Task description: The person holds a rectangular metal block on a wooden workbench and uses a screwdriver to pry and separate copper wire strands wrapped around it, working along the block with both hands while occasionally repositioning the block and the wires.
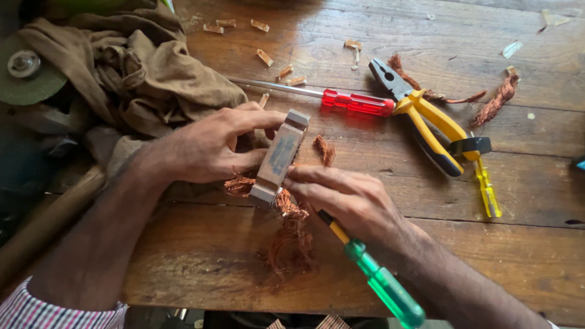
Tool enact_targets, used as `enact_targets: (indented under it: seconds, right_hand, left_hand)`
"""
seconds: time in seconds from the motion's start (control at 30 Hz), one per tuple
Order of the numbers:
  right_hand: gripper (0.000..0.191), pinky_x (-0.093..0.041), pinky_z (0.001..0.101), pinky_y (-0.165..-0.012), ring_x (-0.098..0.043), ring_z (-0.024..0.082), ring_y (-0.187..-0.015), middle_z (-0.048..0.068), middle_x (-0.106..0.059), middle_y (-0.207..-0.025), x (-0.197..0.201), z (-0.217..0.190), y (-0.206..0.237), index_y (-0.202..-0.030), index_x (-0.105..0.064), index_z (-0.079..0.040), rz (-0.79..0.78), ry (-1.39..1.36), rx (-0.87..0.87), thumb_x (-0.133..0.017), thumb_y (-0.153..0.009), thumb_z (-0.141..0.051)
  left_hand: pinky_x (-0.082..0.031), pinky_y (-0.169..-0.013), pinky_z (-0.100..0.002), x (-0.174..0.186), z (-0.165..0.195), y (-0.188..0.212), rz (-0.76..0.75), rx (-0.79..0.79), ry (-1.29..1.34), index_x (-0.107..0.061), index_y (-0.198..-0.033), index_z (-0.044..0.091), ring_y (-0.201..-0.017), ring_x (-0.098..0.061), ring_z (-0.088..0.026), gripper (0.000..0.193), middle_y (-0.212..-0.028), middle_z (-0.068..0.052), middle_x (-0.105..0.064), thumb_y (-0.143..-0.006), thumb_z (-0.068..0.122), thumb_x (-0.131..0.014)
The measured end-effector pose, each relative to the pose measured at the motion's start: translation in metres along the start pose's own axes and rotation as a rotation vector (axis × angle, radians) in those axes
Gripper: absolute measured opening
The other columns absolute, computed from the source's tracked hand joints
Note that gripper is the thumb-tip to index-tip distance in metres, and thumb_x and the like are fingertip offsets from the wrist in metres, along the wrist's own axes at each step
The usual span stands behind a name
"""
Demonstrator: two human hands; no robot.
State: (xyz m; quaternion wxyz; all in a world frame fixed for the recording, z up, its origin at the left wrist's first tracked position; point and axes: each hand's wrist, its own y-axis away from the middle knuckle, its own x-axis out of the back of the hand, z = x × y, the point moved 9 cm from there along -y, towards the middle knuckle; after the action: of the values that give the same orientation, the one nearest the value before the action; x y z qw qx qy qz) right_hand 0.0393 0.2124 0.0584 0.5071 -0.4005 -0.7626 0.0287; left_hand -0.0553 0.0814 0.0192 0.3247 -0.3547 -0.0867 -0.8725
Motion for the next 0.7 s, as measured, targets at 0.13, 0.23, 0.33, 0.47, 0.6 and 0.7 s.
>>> enact_targets:
  seconds: [0.13, 0.23, 0.33, 0.47, 0.6, 0.7]
  right_hand:
    - [0.039, -0.061, 0.0387, -0.086, -0.074, 0.03, -0.107, 0.014, -0.069, -0.128, -0.001, 0.001, -0.004, -0.123, -0.068, -0.005, -0.029, -0.008, -0.067, -0.073, -0.084, -0.005]
    - [0.041, -0.061, 0.0374, -0.084, -0.075, 0.029, -0.104, 0.014, -0.07, -0.127, 0.001, 0.001, -0.005, -0.123, -0.068, -0.005, -0.03, -0.031, -0.081, -0.074, -0.082, -0.004]
    - [0.043, -0.061, 0.036, -0.082, -0.075, 0.027, -0.102, 0.012, -0.071, -0.124, 0.002, 0.002, -0.003, -0.123, -0.069, -0.006, -0.03, -0.021, -0.104, -0.075, -0.081, -0.002]
    - [0.041, -0.062, 0.0356, -0.083, -0.076, 0.027, -0.103, 0.012, -0.072, -0.123, 0.007, 0.002, 0.003, -0.121, -0.069, -0.006, -0.02, -0.003, -0.101, -0.078, -0.082, -0.003]
    - [0.045, -0.062, 0.0365, -0.09, -0.075, 0.028, -0.109, 0.014, -0.071, -0.122, 0.015, 0.005, 0.01, -0.12, -0.068, -0.004, -0.028, 0.024, -0.099, -0.078, -0.076, -0.005]
    - [0.033, -0.062, 0.0344, -0.084, -0.076, 0.026, -0.102, 0.013, -0.074, -0.117, 0.019, 0.011, 0.013, -0.113, -0.073, -0.005, 0.019, 0.045, -0.136, -0.075, -0.081, 0.002]
  left_hand:
    - [-0.054, -0.092, -0.038, 0.002, -0.001, 0.001, 0.0, 0.001, -0.033, -0.055, -0.143, 0.006, -0.105, -0.065, -0.025, 0.057, -0.115, -0.013, -0.067, -0.091, 0.023, -0.072]
    - [-0.054, -0.092, -0.037, 0.003, 0.003, 0.0, 0.022, -0.054, 0.001, -0.055, -0.142, 0.005, -0.106, -0.066, -0.024, 0.055, -0.118, -0.013, -0.066, -0.092, 0.022, -0.072]
    - [-0.052, -0.094, -0.038, 0.005, 0.009, 0.001, 0.045, -0.116, -0.043, -0.056, -0.142, 0.004, -0.109, -0.064, -0.026, 0.054, -0.12, -0.014, -0.066, -0.093, 0.02, -0.073]
    - [-0.054, -0.087, -0.036, 0.002, -0.002, 0.002, 0.01, 0.017, 0.0, -0.056, -0.142, 0.008, -0.105, -0.064, -0.025, 0.055, -0.115, -0.012, -0.066, -0.091, 0.02, -0.071]
    - [-0.053, -0.091, -0.038, 0.004, 0.007, 0.002, 0.035, -0.08, -0.012, -0.056, -0.143, 0.007, -0.108, -0.064, -0.025, 0.055, -0.117, -0.012, -0.067, -0.092, 0.019, -0.073]
    - [-0.056, -0.086, -0.035, 0.002, -0.001, 0.001, 0.018, -0.001, 0.037, -0.054, -0.142, 0.008, -0.104, -0.065, -0.021, 0.056, -0.118, -0.011, -0.064, -0.091, 0.022, -0.074]
